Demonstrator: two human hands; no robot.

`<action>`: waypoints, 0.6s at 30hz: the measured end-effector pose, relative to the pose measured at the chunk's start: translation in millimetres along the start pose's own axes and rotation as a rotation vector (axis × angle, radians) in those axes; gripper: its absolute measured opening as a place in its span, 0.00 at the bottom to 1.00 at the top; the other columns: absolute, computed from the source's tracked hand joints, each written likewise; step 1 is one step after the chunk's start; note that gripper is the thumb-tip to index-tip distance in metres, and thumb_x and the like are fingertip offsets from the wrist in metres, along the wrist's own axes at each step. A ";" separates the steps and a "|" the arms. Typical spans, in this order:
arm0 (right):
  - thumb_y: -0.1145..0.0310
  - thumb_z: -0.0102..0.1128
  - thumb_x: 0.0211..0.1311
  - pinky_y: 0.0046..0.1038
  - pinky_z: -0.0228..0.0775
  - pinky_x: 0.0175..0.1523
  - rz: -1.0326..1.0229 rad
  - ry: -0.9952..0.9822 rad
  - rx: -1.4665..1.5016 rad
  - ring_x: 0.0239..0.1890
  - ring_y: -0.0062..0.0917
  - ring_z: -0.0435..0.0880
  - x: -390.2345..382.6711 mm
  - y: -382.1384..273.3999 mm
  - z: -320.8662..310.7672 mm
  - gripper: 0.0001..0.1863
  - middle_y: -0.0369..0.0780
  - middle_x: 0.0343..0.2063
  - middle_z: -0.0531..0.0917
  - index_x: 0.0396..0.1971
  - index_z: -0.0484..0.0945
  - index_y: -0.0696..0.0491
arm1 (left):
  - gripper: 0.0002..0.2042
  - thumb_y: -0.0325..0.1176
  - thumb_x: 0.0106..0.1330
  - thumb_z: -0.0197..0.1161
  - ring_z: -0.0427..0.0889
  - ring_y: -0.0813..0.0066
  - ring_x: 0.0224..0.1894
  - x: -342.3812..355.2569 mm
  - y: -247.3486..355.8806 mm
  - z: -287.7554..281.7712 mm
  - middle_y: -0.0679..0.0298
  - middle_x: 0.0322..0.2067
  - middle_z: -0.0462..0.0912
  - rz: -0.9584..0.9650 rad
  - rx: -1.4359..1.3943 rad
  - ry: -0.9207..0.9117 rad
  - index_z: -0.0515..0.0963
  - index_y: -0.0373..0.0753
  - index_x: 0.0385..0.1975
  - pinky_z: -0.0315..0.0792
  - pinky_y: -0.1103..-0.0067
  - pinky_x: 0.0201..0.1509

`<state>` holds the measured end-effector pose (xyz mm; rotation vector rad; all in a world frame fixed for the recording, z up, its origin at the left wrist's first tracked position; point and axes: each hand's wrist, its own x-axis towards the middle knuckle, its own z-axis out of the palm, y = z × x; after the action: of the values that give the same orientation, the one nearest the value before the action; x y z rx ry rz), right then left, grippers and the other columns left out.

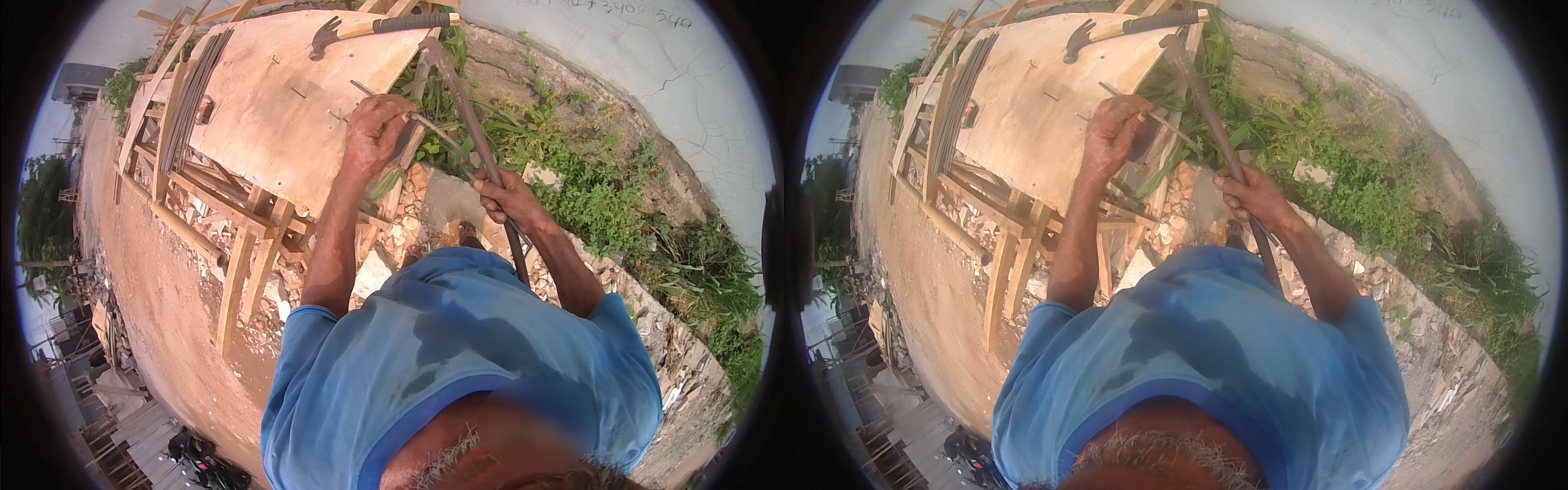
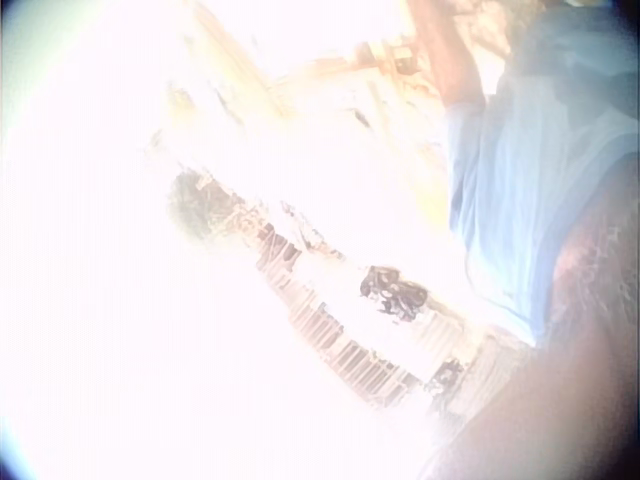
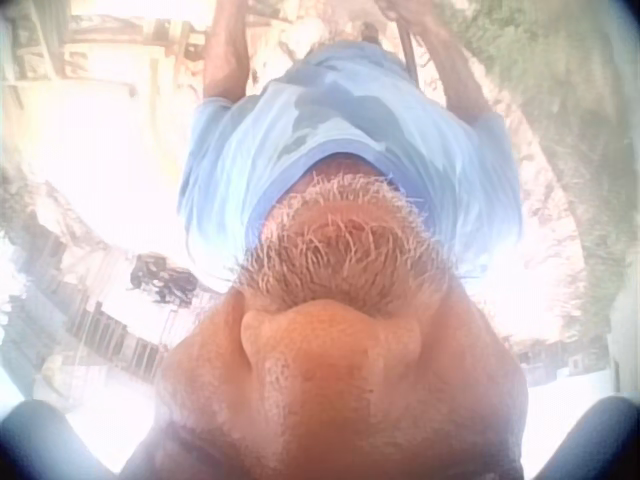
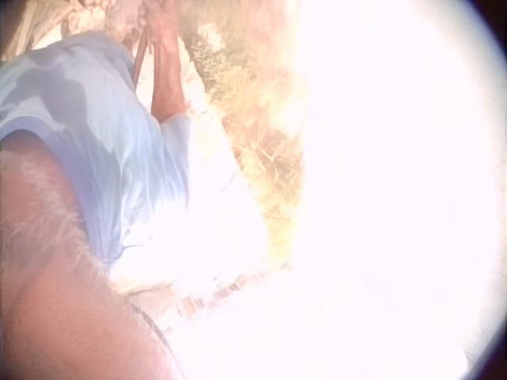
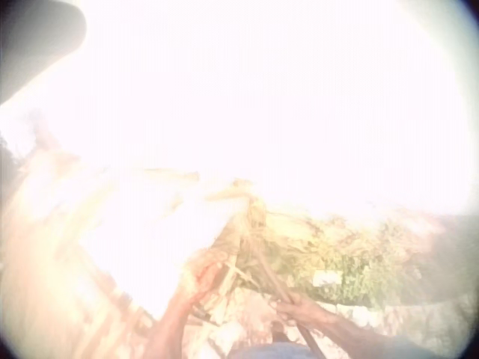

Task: The person repeatedly strikes metal rods against a fixed metal block using a long metal bar to sharpen or shape the rods. The person holds each rod with one hand and swings the bar with the other, striking the rod multiple times before moving to the next one.

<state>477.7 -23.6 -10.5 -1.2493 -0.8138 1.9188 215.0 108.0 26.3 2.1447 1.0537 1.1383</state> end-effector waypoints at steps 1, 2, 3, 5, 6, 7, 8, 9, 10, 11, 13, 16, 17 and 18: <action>0.66 0.60 0.69 0.15 0.56 0.16 -0.022 -0.005 -0.007 0.14 0.10 0.63 5.4 -4.0 -0.3 0.13 0.30 0.18 0.69 0.44 0.70 0.57 | 0.10 0.31 0.66 0.63 0.81 0.69 0.41 -2.9 3.9 1.6 0.61 0.34 0.85 -0.066 -0.052 0.096 0.82 0.39 0.46 0.74 0.74 0.45; 0.67 0.60 0.69 0.15 0.56 0.16 -0.042 -0.013 -0.016 0.14 0.10 0.62 10.5 -8.1 -0.8 0.12 0.30 0.18 0.68 0.43 0.70 0.58 | 0.10 0.32 0.66 0.64 0.82 0.70 0.41 -5.7 7.7 3.5 0.61 0.32 0.85 -0.070 -0.062 0.274 0.82 0.37 0.45 0.75 0.74 0.44; 0.67 0.60 0.68 0.15 0.56 0.16 -0.051 -0.015 -0.008 0.14 0.11 0.63 15.4 -12.0 -1.4 0.11 0.30 0.18 0.69 0.42 0.70 0.57 | 0.11 0.34 0.67 0.64 0.81 0.72 0.40 -12.6 13.4 6.3 0.61 0.33 0.85 -0.226 -0.188 0.293 0.82 0.36 0.46 0.75 0.75 0.43; 0.69 0.60 0.68 0.15 0.56 0.16 -0.064 -0.008 -0.011 0.14 0.11 0.63 26.0 -19.6 -2.9 0.10 0.30 0.18 0.69 0.40 0.70 0.56 | 0.14 0.37 0.69 0.63 0.80 0.76 0.39 -28.7 25.6 14.7 0.61 0.34 0.84 -0.513 -0.421 0.333 0.81 0.35 0.47 0.75 0.77 0.41; 0.70 0.59 0.68 0.16 0.57 0.16 -0.077 -0.011 -0.036 0.14 0.11 0.64 29.1 -21.1 -2.6 0.09 0.31 0.18 0.69 0.40 0.70 0.56 | 0.18 0.43 0.71 0.62 0.79 0.79 0.37 -39.5 33.5 23.5 0.63 0.33 0.83 -0.586 -0.343 0.256 0.80 0.33 0.47 0.74 0.77 0.41; 0.70 0.59 0.68 0.16 0.56 0.15 -0.085 -0.019 -0.047 0.14 0.12 0.64 32.2 -21.8 -1.6 0.08 0.31 0.17 0.69 0.40 0.70 0.55 | 0.18 0.44 0.71 0.61 0.78 0.80 0.36 -48.2 42.1 40.3 0.64 0.32 0.83 -0.581 -0.395 0.248 0.81 0.33 0.47 0.73 0.77 0.40; 0.70 0.60 0.68 0.17 0.56 0.15 -0.089 -0.027 -0.056 0.13 0.12 0.65 34.7 -20.7 1.0 0.08 0.31 0.16 0.70 0.40 0.70 0.55 | 0.19 0.45 0.72 0.60 0.77 0.80 0.34 -54.3 49.7 57.9 0.65 0.31 0.82 -0.632 -0.437 0.229 0.81 0.33 0.47 0.73 0.78 0.39; 0.70 0.60 0.68 0.17 0.56 0.14 -0.093 -0.035 -0.063 0.12 0.13 0.65 37.0 -19.7 3.7 0.08 0.31 0.16 0.70 0.39 0.71 0.54 | 0.19 0.45 0.72 0.59 0.77 0.80 0.34 -57.8 54.9 72.3 0.65 0.31 0.82 -0.581 -0.445 0.258 0.81 0.33 0.46 0.72 0.78 0.39; 0.71 0.60 0.68 0.17 0.57 0.15 -0.083 -0.038 -0.074 0.12 0.13 0.66 38.1 -18.1 5.9 0.07 0.31 0.16 0.71 0.39 0.71 0.55 | 0.19 0.46 0.72 0.59 0.76 0.80 0.34 -61.2 59.7 86.2 0.65 0.31 0.82 -0.587 -0.444 0.272 0.81 0.33 0.45 0.72 0.78 0.39; 0.70 0.60 0.68 0.17 0.58 0.15 -0.087 -0.056 -0.086 0.12 0.14 0.66 38.8 -16.3 8.2 0.08 0.32 0.16 0.71 0.39 0.71 0.55 | 0.19 0.46 0.73 0.58 0.76 0.79 0.34 -64.2 62.7 96.6 0.65 0.30 0.82 -0.585 -0.451 0.281 0.81 0.32 0.45 0.72 0.78 0.40; 0.70 0.60 0.67 0.17 0.59 0.15 -0.089 -0.096 -0.098 0.13 0.14 0.67 39.6 -13.1 11.7 0.08 0.32 0.16 0.72 0.39 0.70 0.55 | 0.19 0.45 0.74 0.57 0.76 0.79 0.34 -65.3 61.4 107.3 0.65 0.30 0.82 -0.588 -0.468 0.348 0.81 0.32 0.43 0.72 0.77 0.39; 0.65 0.60 0.68 0.16 0.63 0.18 -0.109 -0.168 -0.188 0.17 0.15 0.73 39.5 -10.9 13.3 0.11 0.35 0.19 0.77 0.42 0.71 0.56 | 0.18 0.44 0.75 0.55 0.77 0.79 0.33 -65.4 53.8 106.4 0.65 0.30 0.82 -0.526 -0.532 0.381 0.81 0.32 0.41 0.72 0.78 0.39; 0.63 0.60 0.69 0.15 0.64 0.18 -0.124 -0.176 -0.218 0.18 0.15 0.75 39.3 -11.1 12.2 0.13 0.35 0.21 0.78 0.43 0.71 0.56 | 0.17 0.43 0.75 0.55 0.77 0.79 0.33 -66.3 51.4 103.5 0.65 0.30 0.82 -0.506 -0.569 0.372 0.81 0.33 0.40 0.72 0.78 0.39; 0.61 0.60 0.68 0.15 0.64 0.19 -0.133 -0.155 -0.233 0.19 0.16 0.77 39.3 -11.4 11.0 0.14 0.36 0.23 0.79 0.44 0.72 0.56 | 0.17 0.43 0.76 0.54 0.77 0.79 0.33 -66.7 48.8 99.2 0.65 0.30 0.82 -0.510 -0.549 0.369 0.81 0.33 0.40 0.73 0.78 0.39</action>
<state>458.4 13.6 -17.1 -1.1565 -1.1993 1.8698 294.7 19.3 -23.2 1.1833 1.1781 1.3842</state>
